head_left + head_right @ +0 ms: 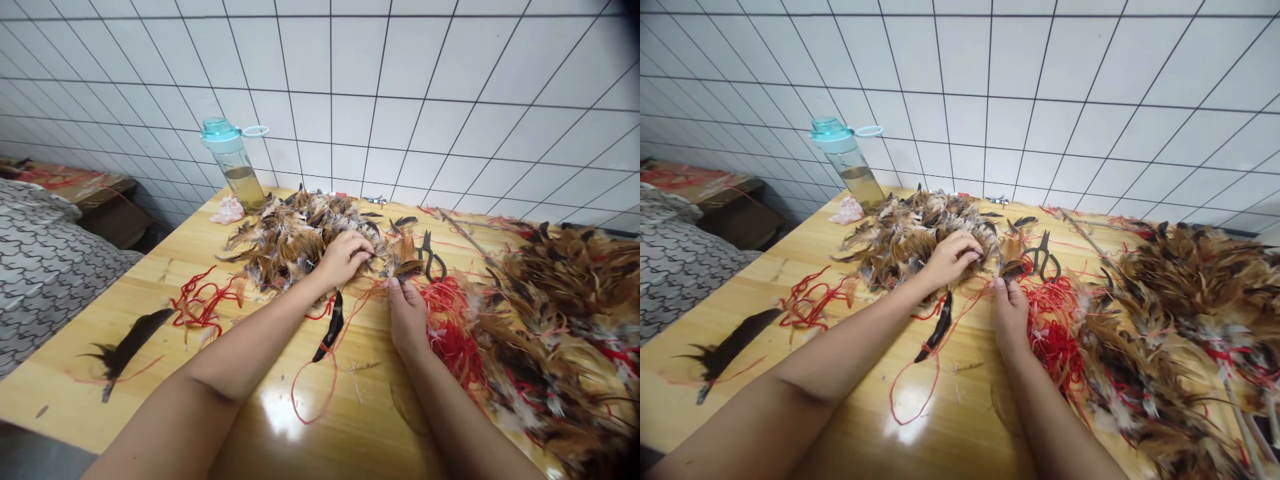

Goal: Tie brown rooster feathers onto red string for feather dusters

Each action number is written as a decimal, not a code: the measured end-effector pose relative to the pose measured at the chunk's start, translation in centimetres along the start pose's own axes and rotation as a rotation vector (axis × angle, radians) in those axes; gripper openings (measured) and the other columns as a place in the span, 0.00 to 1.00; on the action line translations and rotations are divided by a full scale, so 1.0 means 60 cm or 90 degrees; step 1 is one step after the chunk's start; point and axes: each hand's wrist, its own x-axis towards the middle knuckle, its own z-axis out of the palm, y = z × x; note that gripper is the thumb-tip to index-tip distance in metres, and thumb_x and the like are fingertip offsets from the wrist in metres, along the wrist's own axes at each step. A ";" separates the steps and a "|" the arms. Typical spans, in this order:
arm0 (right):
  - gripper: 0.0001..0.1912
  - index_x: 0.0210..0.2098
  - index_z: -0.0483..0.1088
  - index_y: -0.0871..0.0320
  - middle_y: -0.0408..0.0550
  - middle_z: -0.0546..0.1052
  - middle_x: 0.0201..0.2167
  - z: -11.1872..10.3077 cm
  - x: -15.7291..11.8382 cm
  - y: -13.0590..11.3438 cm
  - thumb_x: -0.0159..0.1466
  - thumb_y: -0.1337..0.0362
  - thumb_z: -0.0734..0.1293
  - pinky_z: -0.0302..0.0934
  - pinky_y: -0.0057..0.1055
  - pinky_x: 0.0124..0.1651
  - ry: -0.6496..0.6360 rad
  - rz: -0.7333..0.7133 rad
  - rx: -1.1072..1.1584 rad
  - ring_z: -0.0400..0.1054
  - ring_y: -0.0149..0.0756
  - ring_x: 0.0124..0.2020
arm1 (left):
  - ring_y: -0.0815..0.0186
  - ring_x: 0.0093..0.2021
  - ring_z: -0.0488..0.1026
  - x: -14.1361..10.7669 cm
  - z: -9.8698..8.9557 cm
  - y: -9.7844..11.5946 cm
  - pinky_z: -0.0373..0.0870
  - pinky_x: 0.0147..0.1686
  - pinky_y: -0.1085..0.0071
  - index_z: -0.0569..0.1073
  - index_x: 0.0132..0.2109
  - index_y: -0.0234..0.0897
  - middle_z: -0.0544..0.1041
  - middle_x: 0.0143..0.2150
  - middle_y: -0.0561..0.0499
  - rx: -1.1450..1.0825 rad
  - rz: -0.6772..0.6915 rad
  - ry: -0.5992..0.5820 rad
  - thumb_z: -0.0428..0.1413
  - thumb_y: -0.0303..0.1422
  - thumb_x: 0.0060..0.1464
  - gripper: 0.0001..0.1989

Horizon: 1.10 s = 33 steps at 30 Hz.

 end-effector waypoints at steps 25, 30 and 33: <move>0.17 0.28 0.69 0.57 0.42 0.73 0.28 0.001 0.000 -0.003 0.57 0.49 0.68 0.61 0.33 0.42 -0.016 0.050 0.050 0.65 0.33 0.32 | 0.58 0.39 0.74 -0.010 -0.016 0.071 0.69 0.37 0.66 0.73 0.35 0.37 0.76 0.37 0.46 0.427 -0.154 -0.288 0.53 0.48 0.56 0.18; 0.17 0.28 0.70 0.57 0.42 0.73 0.27 0.000 0.003 0.006 0.57 0.47 0.67 0.61 0.32 0.40 -0.013 0.050 0.033 0.65 0.34 0.32 | 0.53 0.45 0.75 -0.013 -0.001 0.084 0.71 0.42 0.63 0.75 0.41 0.33 0.76 0.44 0.39 0.481 -0.196 -0.374 0.54 0.45 0.55 0.19; 0.17 0.28 0.69 0.56 0.42 0.72 0.26 0.000 0.002 0.004 0.57 0.48 0.67 0.60 0.31 0.40 -0.017 0.047 0.034 0.64 0.33 0.31 | 0.53 0.45 0.76 -0.011 0.001 0.081 0.72 0.42 0.63 0.75 0.41 0.33 0.78 0.43 0.39 0.477 -0.210 -0.382 0.51 0.35 0.56 0.12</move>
